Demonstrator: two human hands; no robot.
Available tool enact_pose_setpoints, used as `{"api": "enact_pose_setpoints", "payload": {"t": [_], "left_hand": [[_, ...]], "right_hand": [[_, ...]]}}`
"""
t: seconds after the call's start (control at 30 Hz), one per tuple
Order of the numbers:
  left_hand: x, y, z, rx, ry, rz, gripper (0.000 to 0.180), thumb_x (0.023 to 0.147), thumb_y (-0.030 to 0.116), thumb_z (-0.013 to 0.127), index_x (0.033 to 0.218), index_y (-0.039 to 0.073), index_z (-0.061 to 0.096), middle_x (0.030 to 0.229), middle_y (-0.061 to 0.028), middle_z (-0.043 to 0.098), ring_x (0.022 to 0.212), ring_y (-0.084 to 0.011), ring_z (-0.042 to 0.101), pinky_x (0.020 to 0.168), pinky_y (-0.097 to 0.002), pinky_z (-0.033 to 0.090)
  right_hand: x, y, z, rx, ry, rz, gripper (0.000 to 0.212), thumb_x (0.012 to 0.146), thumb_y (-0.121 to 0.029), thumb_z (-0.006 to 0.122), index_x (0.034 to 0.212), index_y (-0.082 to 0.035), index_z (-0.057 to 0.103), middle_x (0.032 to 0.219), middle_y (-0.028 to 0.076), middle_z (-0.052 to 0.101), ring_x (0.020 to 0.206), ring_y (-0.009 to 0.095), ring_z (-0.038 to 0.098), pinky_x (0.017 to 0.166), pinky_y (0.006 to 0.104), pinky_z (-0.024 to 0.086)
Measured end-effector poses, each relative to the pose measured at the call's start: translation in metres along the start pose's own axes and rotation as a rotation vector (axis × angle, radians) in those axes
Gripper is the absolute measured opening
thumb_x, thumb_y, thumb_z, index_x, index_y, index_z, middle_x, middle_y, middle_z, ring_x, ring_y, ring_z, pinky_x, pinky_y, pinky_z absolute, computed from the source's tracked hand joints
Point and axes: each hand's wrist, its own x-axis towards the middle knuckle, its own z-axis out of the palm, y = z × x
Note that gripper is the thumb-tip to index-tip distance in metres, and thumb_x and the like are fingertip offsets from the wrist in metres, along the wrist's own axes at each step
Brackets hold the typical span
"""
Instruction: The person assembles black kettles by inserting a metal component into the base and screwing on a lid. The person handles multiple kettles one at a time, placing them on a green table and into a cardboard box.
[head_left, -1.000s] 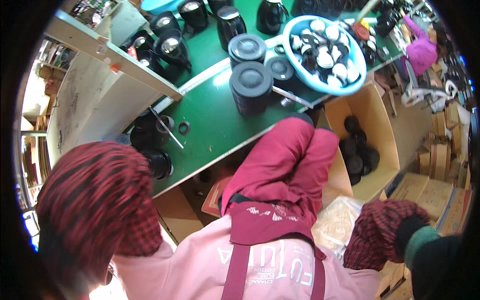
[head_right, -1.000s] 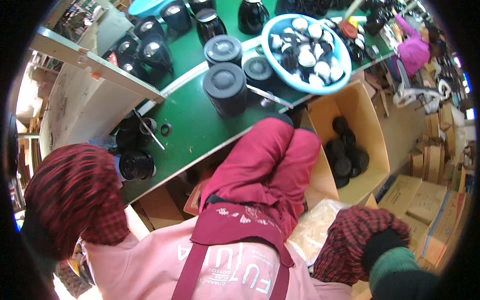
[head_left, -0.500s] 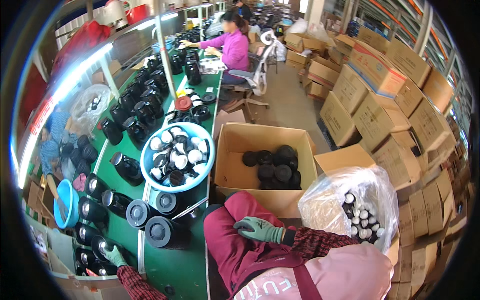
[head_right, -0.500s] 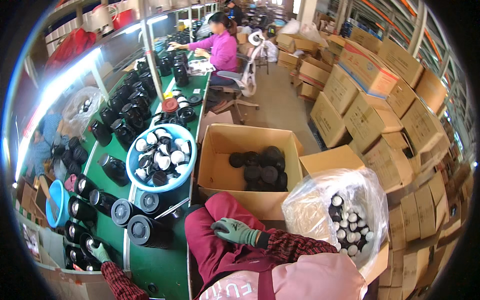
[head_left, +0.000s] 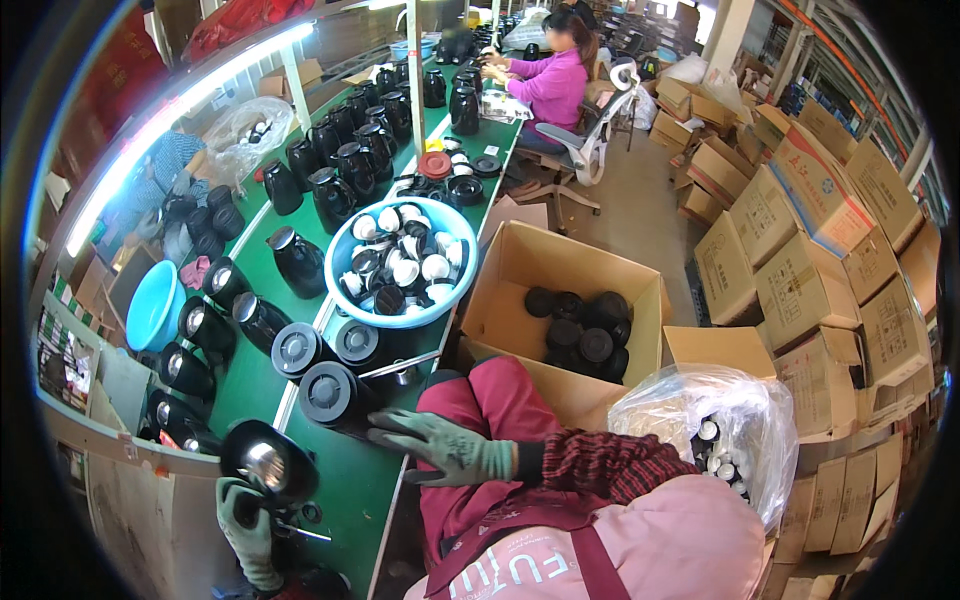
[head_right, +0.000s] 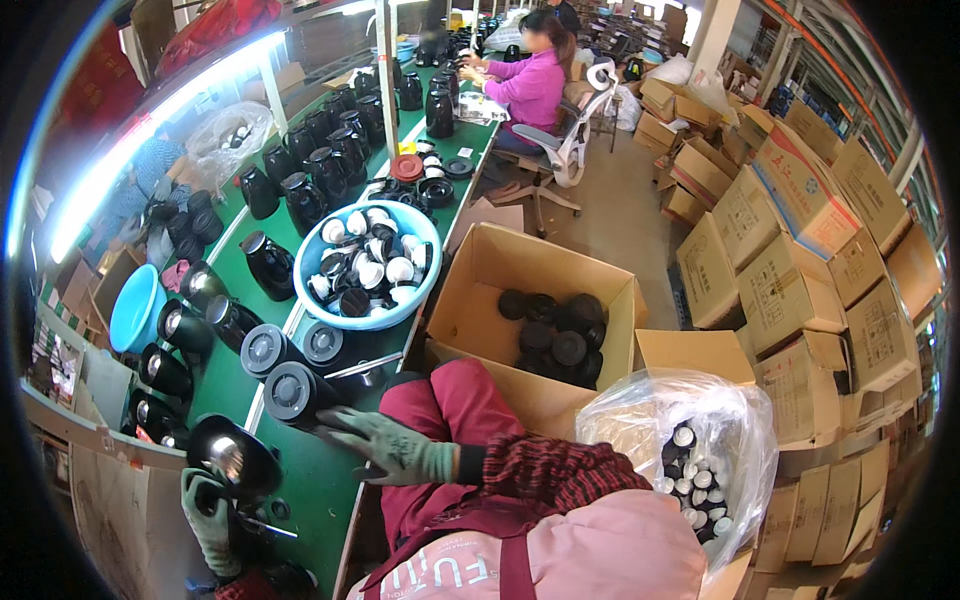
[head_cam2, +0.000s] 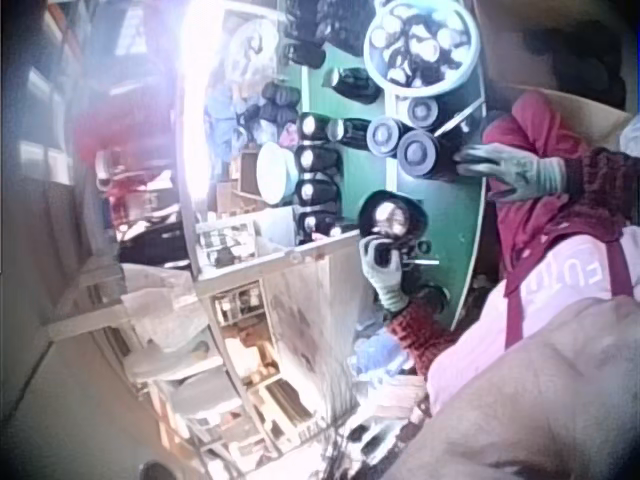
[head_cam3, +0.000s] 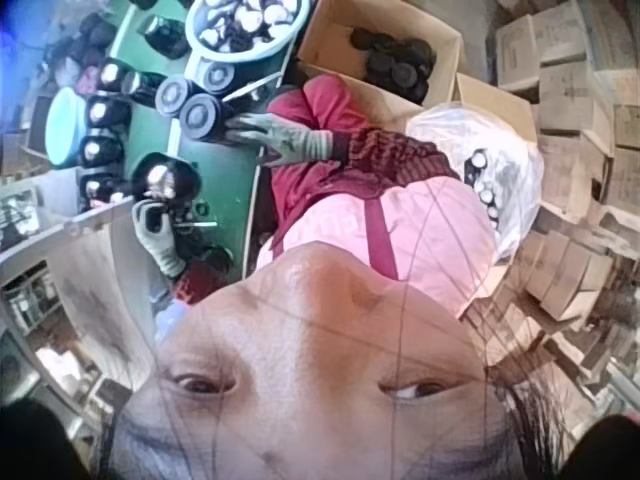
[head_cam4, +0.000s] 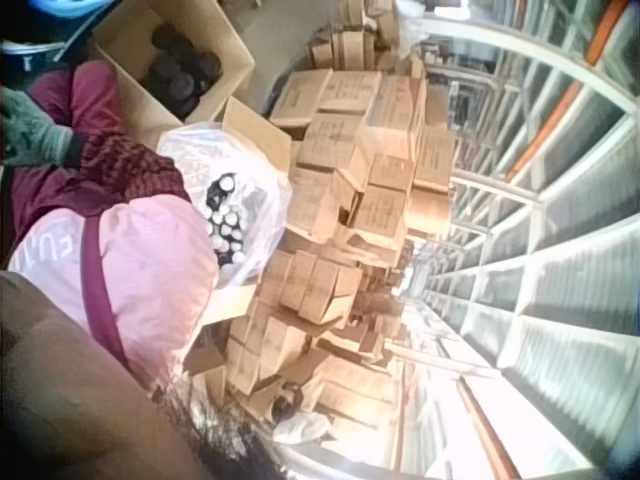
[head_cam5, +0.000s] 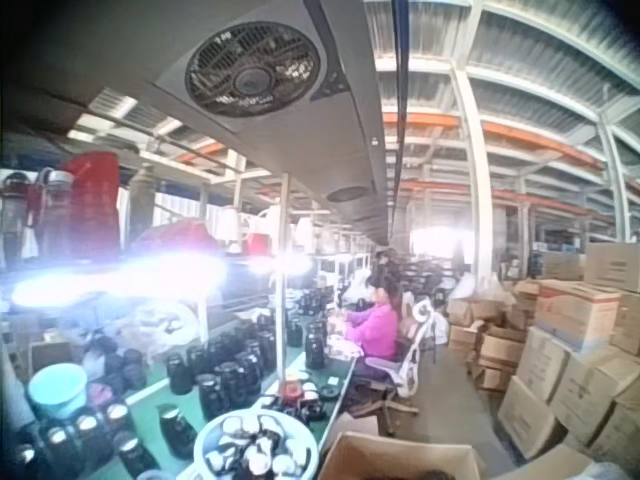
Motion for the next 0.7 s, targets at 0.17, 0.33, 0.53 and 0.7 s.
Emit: {"api": "enact_pose_setpoints", "payload": {"t": [0.17,0.33,0.53,0.7], "left_hand": [[-0.006,0.079,0.006,-0.295,-0.423,0.002,0.019,0.054,0.003,0.065,0.073,0.001,0.064,0.088,-0.0159,0.061,0.080,-0.0281,0.062,0.076,-0.0335,0.049],[-0.013,0.095,0.044,-0.495,-0.353,-0.245,0.044,0.067,0.018,0.071,0.107,0.004,0.060,0.110,-0.0155,0.063,0.092,-0.0220,0.065,0.079,-0.0293,0.052],[-0.024,0.094,0.105,-0.437,-0.411,0.109,0.076,0.075,0.027,0.074,0.143,0.003,0.049,0.138,-0.0157,0.057,0.129,-0.0327,0.054,0.109,-0.0451,0.041],[-0.043,0.090,0.145,0.019,-0.541,0.210,0.082,0.072,0.025,0.081,0.145,0.006,0.050,0.140,-0.0169,0.056,0.131,-0.0356,0.051,0.114,-0.0490,0.033]], "right_hand": [[0.035,-0.045,-0.003,-0.128,-0.242,-0.495,0.055,0.088,-0.034,0.066,0.134,-0.007,0.051,0.161,0.021,0.029,0.150,0.041,0.030,0.119,0.0546,0.032],[-0.015,-0.048,-0.018,0.248,-0.176,-0.346,0.035,0.089,-0.025,0.072,0.117,-0.007,0.061,0.148,0.021,0.048,0.139,0.043,0.046,0.111,0.0493,0.045],[-0.088,0.001,-0.049,0.862,0.262,0.647,0.044,0.085,-0.013,0.083,0.121,-0.002,0.060,0.113,0.004,0.066,0.105,0.013,0.062,0.094,0.0310,0.052],[-0.109,-0.004,-0.072,0.865,0.160,0.885,0.033,0.090,-0.013,0.078,0.119,0.001,0.068,0.108,0.008,0.073,0.098,0.014,0.068,0.086,0.0289,0.057]]}}
